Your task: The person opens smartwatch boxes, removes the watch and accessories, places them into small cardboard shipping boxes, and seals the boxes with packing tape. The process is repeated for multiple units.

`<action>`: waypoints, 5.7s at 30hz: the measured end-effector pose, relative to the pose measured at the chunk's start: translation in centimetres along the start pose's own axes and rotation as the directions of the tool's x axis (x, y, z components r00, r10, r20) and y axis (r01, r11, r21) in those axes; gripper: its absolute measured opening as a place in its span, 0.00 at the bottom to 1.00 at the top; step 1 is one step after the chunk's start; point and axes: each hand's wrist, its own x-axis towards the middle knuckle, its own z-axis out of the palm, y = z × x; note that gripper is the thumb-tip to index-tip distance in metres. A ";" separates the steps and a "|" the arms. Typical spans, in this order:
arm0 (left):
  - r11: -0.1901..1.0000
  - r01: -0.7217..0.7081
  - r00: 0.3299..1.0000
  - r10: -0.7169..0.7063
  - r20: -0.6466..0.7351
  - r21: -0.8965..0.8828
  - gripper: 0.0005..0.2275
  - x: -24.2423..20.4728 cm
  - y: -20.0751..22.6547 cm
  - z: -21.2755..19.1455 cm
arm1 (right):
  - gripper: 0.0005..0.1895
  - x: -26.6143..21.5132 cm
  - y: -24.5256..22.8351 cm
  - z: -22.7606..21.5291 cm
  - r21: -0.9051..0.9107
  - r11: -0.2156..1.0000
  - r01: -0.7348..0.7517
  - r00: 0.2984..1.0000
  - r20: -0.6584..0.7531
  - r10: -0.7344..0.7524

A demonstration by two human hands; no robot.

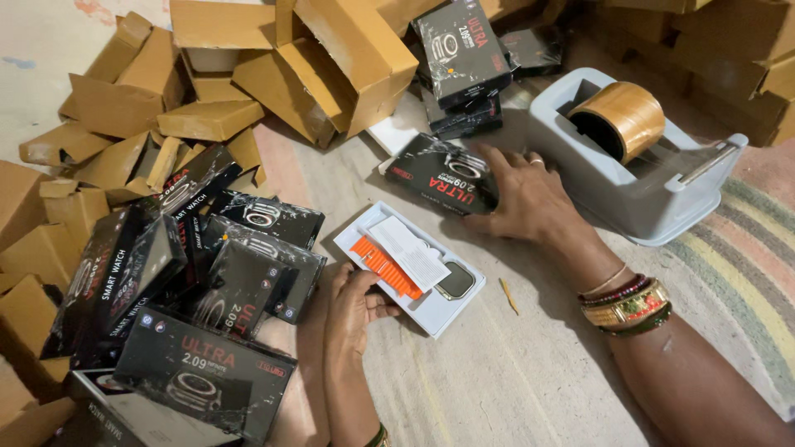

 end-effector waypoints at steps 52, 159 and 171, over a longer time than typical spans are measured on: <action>0.844 -0.455 0.882 0.385 -0.271 -0.284 0.21 3.2 1.6 3.9 | 0.31 -2.3 -1.0 0.4 0.944 0.166 -0.284 0.956 0.292 -0.023; 0.418 -0.368 0.722 0.692 -0.029 0.830 0.11 -4.9 7.2 3.2 | 0.37 1.1 -4.3 -2.7 0.103 0.983 0.153 0.892 0.414 -0.182; 0.196 -0.146 0.868 0.495 0.030 0.970 0.13 -6.0 7.5 3.8 | 0.37 -0.5 -4.7 -2.0 -0.121 0.970 0.210 0.938 0.304 -0.165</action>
